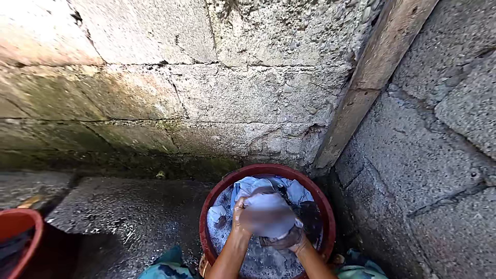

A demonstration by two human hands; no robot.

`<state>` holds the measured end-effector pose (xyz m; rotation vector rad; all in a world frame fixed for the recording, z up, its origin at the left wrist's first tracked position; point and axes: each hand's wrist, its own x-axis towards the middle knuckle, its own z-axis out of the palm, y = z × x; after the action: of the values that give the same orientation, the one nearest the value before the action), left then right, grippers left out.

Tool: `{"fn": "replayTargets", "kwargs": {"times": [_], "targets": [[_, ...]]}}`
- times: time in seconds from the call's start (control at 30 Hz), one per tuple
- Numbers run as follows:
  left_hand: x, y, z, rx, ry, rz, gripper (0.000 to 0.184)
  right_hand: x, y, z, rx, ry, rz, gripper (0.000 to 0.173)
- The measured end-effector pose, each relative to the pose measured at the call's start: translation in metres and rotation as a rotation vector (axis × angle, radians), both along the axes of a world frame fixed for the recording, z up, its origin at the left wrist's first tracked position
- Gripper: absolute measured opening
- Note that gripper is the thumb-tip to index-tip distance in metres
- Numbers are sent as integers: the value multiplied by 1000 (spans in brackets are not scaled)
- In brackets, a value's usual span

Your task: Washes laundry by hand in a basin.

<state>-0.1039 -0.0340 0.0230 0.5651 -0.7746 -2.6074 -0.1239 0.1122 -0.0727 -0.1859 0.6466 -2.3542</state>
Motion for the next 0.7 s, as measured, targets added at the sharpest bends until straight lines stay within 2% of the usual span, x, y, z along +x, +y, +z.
{"fn": "replayTargets", "kwargs": {"times": [0.1, 0.17, 0.2, 0.33, 0.4, 0.43, 0.53, 0.6, 0.7], "targets": [[-14, -9, -4, 35, -132, 169, 36, 5, 1, 18, -19, -224, -28, 98], [-16, -13, -11, -170, -206, 231, 19, 14, -3, 29, 47, -331, -41, 103], [-13, -14, -14, -338, -196, 242, 17, 16, -6, 33, 101, -373, -54, 102], [7, -11, -31, -1108, 58, 222, 23, -1, -6, 41, 414, -488, -24, 91], [19, -12, -35, -1428, 198, 183, 22, -12, 0, 35, 460, -474, 29, 83], [26, -13, -35, -1550, 256, 168, 23, -16, 2, 33, 478, -443, 38, 74], [48, -13, -37, -1813, 412, 121, 24, -24, 4, 33, 558, -182, 43, 48], [62, -9, -42, -1960, 536, 78, 19, -28, 5, 28, 624, -41, 95, 39], [75, -2, -58, -2096, 677, -12, 10, -31, 0, 15, 812, 53, 153, 31]]}}
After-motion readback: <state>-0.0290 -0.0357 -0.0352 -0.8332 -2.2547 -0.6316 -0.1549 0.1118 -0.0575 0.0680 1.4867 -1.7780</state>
